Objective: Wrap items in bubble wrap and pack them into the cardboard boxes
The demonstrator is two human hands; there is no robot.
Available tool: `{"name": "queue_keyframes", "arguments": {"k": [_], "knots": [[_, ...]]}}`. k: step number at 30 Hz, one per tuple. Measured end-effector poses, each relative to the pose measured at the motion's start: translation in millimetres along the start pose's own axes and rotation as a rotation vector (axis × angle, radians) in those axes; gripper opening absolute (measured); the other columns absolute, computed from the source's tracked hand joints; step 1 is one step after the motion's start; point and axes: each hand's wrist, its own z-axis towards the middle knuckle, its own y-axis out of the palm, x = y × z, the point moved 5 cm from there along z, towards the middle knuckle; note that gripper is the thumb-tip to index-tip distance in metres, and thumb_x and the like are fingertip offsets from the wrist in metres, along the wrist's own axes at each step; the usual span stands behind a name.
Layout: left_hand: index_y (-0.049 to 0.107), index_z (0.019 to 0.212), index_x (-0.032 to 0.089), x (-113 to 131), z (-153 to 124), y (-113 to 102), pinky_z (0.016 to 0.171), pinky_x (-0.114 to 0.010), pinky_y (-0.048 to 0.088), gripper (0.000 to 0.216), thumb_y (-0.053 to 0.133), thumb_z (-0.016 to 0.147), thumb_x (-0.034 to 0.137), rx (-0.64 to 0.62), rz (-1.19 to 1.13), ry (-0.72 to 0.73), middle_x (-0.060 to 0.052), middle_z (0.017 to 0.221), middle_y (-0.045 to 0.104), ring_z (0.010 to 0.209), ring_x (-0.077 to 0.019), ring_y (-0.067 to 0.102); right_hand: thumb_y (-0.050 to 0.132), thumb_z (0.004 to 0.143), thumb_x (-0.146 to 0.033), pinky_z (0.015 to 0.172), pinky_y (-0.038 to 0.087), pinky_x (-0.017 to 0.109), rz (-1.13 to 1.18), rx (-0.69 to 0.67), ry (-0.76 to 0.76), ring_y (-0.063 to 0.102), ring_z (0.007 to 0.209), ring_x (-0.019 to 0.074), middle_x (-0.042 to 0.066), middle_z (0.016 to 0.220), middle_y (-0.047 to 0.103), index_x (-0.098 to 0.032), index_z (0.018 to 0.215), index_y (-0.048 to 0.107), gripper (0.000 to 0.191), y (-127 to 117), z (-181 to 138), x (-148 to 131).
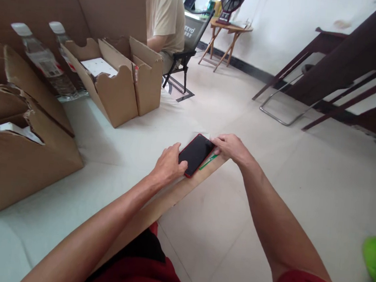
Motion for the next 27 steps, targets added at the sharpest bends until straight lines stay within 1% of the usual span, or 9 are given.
{"name": "queue_keyframes", "arguments": {"k": [3, 7, 11, 14, 16, 18, 21, 24, 27], "knots": [[0.054, 0.143, 0.013, -10.0, -6.4, 2.7, 0.111, -0.049, 0.044, 0.068, 0.069, 0.077, 0.016, 0.017, -0.087, -0.008, -0.017, 0.129, 0.067, 0.121, -0.0321, 0.062, 0.058, 0.088, -0.037, 0.049, 0.045, 0.023, 0.213, -0.036, 0.01, 0.06, 0.053, 0.0146, 0.002, 0.058, 0.065, -0.019, 0.076, 0.063, 0.022, 12.2, -4.1, -11.2], [0.05, 0.147, 0.011, -24.1, -22.3, -12.4, 0.098, -0.041, 0.052, 0.064, 0.063, 0.086, 0.023, 0.057, -0.253, -0.048, -0.015, 0.122, 0.071, 0.106, -0.0259, 0.067, 0.06, 0.09, -0.035, 0.053, 0.054, 0.023, 0.481, -0.073, -0.038, 0.063, 0.057, 0.0131, 0.002, 0.067, 0.065, -0.02, 0.081, 0.057, 0.018, 26.9, -13.5, -38.3], [0.058, 0.14, 0.013, -38.8, -34.8, -31.5, 0.094, -0.038, 0.052, 0.054, 0.06, 0.093, 0.039, 0.15, -0.419, -0.11, -0.012, 0.114, 0.074, 0.1, -0.0239, 0.069, 0.068, 0.087, -0.036, 0.052, 0.057, 0.023, 0.633, -0.151, -0.147, 0.064, 0.062, 0.0131, 0.001, 0.073, 0.066, -0.02, 0.081, 0.06, 0.018, 33.5, -30.8, -74.3], [0.066, 0.131, 0.012, -46.6, -51.3, -41.1, 0.089, -0.038, 0.055, 0.056, 0.054, 0.095, 0.053, 0.186, -0.536, -0.151, -0.013, 0.11, 0.076, 0.097, -0.0258, 0.071, 0.072, 0.085, -0.038, 0.051, 0.057, 0.022, 0.686, -0.201, -0.255, 0.064, 0.066, 0.0133, 0.001, 0.078, 0.066, -0.02, 0.083, 0.064, 0.02, 33.6, -49.2, -106.6], [0.07, 0.124, 0.011, -48.7, -66.0, -45.1, 0.087, -0.039, 0.057, 0.059, 0.049, 0.097, 0.059, 0.159, -0.7, -0.174, -0.014, 0.108, 0.077, 0.097, -0.0272, 0.073, 0.074, 0.085, -0.039, 0.05, 0.057, 0.022, 0.709, -0.243, -0.368, 0.064, 0.067, 0.0132, 0.001, 0.079, 0.066, -0.019, 0.084, 0.065, 0.021, 34.2, -61.6, -132.8], [0.072, 0.122, 0.013, -50.3, -81.4, -49.7, 0.09, -0.041, 0.059, 0.059, 0.048, 0.099, 0.061, 0.129, -0.937, -0.216, -0.013, 0.11, 0.078, 0.101, -0.0284, 0.074, 0.074, 0.086, -0.038, 0.05, 0.058, 0.023, 0.728, -0.303, -0.473, 0.064, 0.065, 0.0129, 0.001, 0.078, 0.065, -0.019, 0.083, 0.065, 0.022, 38.5, -71.4, -159.7], [0.071, 0.125, 0.018, -54.4, -99.2, -58.8, 0.094, -0.044, 0.06, 0.054, 0.047, 0.101, 0.061, 0.11, -1.211, -0.311, -0.009, 0.118, 0.078, 0.107, -0.0287, 0.074, 0.072, 0.089, -0.038, 0.051, 0.056, 0.023, 0.776, -0.389, -0.525, 0.064, 0.064, 0.0125, 0.0, 0.078, 0.065, -0.019, 0.085, 0.063, 0.022, 54.3, -78.9, -189.9], [0.069, 0.13, 0.021, -62.8, -105.4, -68.3, 0.096, -0.046, 0.061, 0.054, 0.044, 0.104, 0.06, 0.153, -1.301, -0.387, -0.008, 0.124, 0.077, 0.107, -0.0281, 0.076, 0.067, 0.093, -0.045, 0.061, 0.058, 0.024, 0.889, -0.385, -0.502, 0.068, 0.074, 0.0137, 0.002, 0.09, 0.07, -0.02, 0.102, 0.066, 0.026, 76.8, -85.7, -196.6], [0.072, 0.123, 0.016, -75.0, -103.3, -75.2, 0.102, -0.044, 0.059, 0.051, 0.047, 0.104, 0.056, 0.314, -1.327, -0.438, -0.009, 0.12, 0.079, 0.112, -0.0274, 0.075, 0.06, 0.099, -0.048, 0.079, 0.058, 0.029, 0.945, -0.24, -0.482, 0.071, 0.091, 0.0157, 0.004, 0.11, 0.073, -0.023, 0.115, 0.068, 0.031, 99.9, -100.6, -178.7]]}}
